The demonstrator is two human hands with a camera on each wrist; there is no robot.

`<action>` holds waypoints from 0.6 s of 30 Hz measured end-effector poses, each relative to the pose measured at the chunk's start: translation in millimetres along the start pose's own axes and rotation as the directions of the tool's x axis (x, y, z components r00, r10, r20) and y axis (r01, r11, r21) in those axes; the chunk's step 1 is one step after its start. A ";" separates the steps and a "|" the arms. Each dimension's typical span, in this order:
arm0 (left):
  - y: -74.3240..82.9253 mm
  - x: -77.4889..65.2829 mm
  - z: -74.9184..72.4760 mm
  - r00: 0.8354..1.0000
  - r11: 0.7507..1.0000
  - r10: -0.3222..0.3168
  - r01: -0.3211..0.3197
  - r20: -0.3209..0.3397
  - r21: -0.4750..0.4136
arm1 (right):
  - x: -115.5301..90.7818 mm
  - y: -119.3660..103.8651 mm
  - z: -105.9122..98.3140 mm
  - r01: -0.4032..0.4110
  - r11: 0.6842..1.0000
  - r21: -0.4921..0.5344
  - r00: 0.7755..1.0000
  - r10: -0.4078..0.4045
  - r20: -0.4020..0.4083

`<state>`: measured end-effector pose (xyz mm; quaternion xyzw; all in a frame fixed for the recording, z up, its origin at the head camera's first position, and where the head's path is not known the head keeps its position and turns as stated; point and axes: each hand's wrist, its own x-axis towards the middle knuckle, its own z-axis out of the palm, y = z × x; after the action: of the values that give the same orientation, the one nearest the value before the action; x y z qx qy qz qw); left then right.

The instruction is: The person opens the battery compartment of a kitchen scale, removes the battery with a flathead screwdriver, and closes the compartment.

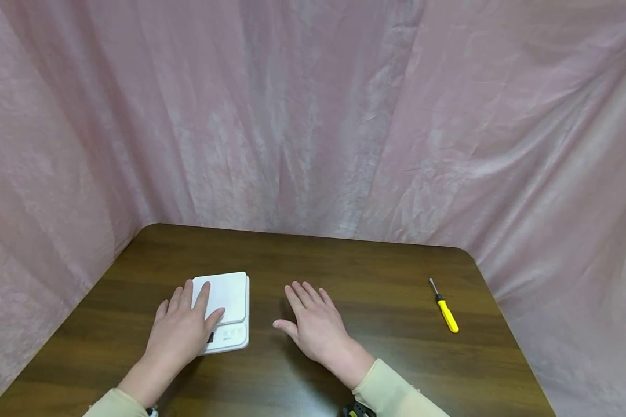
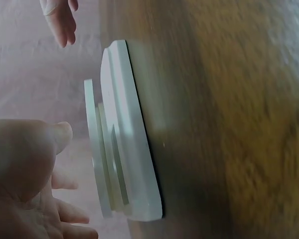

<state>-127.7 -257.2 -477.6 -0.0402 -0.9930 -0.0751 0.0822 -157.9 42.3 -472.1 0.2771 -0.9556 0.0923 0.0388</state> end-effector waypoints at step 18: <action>-16.5 -2.0 0.2 0.995 0.998 -0.069 0.070 0.074 -0.010 | 19.1 -26.7 14.8 0.036 0.991 0.126 0.994 -0.049 0.102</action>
<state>-127.3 -273.5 -480.5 -0.0090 -0.9956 -0.0825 0.0426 -160.0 7.3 -480.1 0.3037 -0.9426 0.1361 -0.0266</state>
